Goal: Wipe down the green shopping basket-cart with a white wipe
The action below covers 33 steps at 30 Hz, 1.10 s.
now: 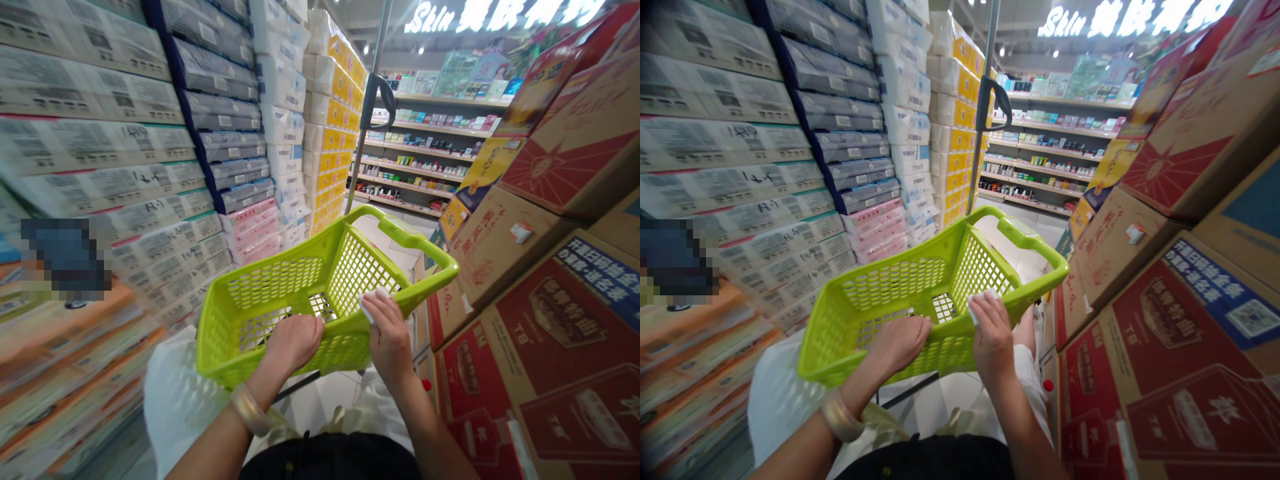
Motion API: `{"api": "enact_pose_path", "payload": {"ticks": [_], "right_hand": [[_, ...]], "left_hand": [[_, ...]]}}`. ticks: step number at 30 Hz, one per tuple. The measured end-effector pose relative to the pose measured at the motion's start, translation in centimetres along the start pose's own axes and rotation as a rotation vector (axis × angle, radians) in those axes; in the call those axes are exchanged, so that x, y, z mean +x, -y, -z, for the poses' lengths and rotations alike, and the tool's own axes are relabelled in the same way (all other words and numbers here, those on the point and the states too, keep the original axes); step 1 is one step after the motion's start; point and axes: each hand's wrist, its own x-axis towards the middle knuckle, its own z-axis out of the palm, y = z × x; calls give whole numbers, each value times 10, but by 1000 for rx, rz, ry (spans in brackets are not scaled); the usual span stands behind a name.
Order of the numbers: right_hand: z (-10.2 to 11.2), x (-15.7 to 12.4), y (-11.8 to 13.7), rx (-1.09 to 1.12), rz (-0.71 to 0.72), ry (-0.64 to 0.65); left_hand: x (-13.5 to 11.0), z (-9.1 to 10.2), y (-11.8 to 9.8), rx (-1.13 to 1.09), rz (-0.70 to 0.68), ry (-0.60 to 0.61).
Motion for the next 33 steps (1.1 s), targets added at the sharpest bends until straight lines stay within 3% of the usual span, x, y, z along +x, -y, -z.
{"api": "enact_pose_path", "payload": {"ticks": [4, 10, 15, 17, 23, 29, 33], "right_hand": [[-8, -5, 10, 122, 126, 168], [13, 10, -20, -44, -40, -78], [-5, 0, 5, 70, 107, 137], [-8, -2, 9, 105, 121, 164], [6, 8, -10, -34, -57, -52], [-12, -4, 10, 51, 67, 157], [3, 3, -8, -48, -53, -34]], "left_hand": [[-1, 0, 1, -17, -13, 1], [-1, 2, 0, -6, -4, 16], [1, 1, 0, 8, 1, 16], [0, 1, 0, 8, -7, 13], [0, 1, 1, 7, -10, 11], [1, -1, 0, -6, -19, -1], [1, -2, 2, -6, -18, -5]]}}
